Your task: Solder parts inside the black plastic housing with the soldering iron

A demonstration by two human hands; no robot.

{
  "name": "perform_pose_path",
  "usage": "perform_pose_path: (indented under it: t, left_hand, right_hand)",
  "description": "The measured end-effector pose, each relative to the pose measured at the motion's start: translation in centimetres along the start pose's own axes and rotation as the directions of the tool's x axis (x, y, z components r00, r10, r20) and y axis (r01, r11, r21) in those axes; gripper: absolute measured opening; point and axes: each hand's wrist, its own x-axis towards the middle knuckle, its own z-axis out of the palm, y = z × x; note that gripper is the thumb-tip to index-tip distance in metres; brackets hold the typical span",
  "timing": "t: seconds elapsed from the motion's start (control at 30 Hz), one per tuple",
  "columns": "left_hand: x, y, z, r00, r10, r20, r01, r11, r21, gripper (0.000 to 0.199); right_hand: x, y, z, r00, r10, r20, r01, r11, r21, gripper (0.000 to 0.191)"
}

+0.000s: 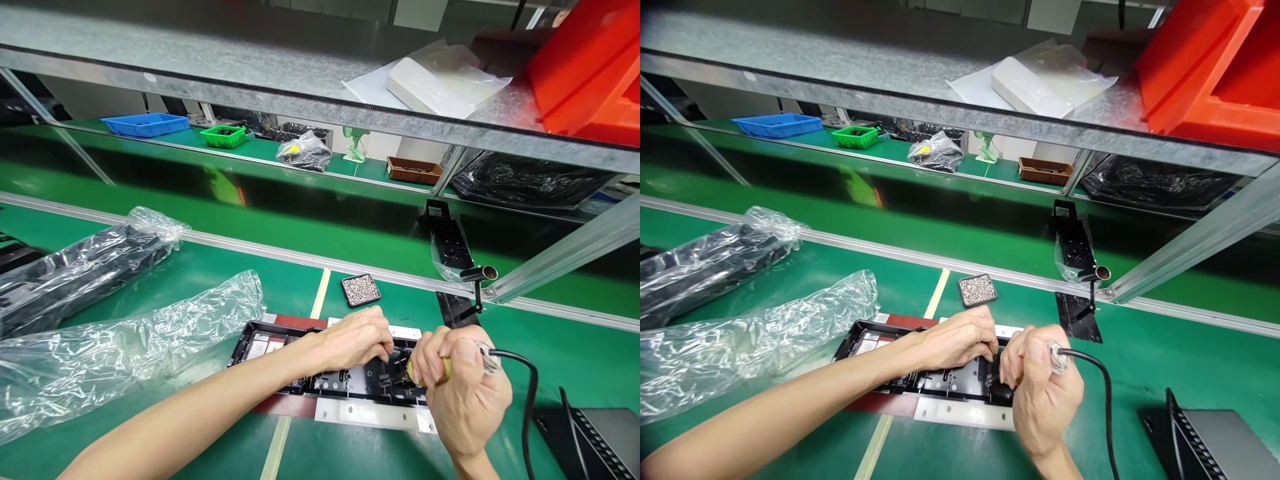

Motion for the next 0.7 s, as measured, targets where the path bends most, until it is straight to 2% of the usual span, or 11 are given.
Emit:
perform_pose_path:
  t: [0.17,0.3,0.5,0.6,0.7]
  left_hand:
    - [-0.7,0.2,-0.2,0.999,-0.022,-0.039,0.023,1.000,0.020,0.007]
    - [-1.9,0.6,-0.7,0.998,-0.010,-0.057,0.013,0.999,0.047,0.015]
    - [-2.8,1.6,-0.5,0.997,0.068,-0.025,-0.061,0.978,0.198,0.024]
    - [-2.8,1.0,-0.8,0.991,-0.071,-0.116,0.092,0.979,0.181,0.022]
    - [-2.5,-1.2,-2.2,0.935,-0.269,-0.233,0.312,0.935,0.171,0.021]
  right_hand:
    - [0.0,-0.1,0.1,1.000,-0.001,-0.005,0.001,1.000,0.005,0.027]
    - [0.1,-0.2,0.2,1.000,-0.002,-0.002,0.002,1.000,-0.007,0.027]
    - [0.0,-0.1,0.3,1.000,0.000,0.007,0.000,1.000,-0.013,0.027]
    - [-0.2,0.0,0.2,1.000,0.010,0.001,-0.010,1.000,-0.009,0.029]
    - [-0.3,0.1,0.0,1.000,0.022,0.000,-0.022,1.000,-0.018,0.032]
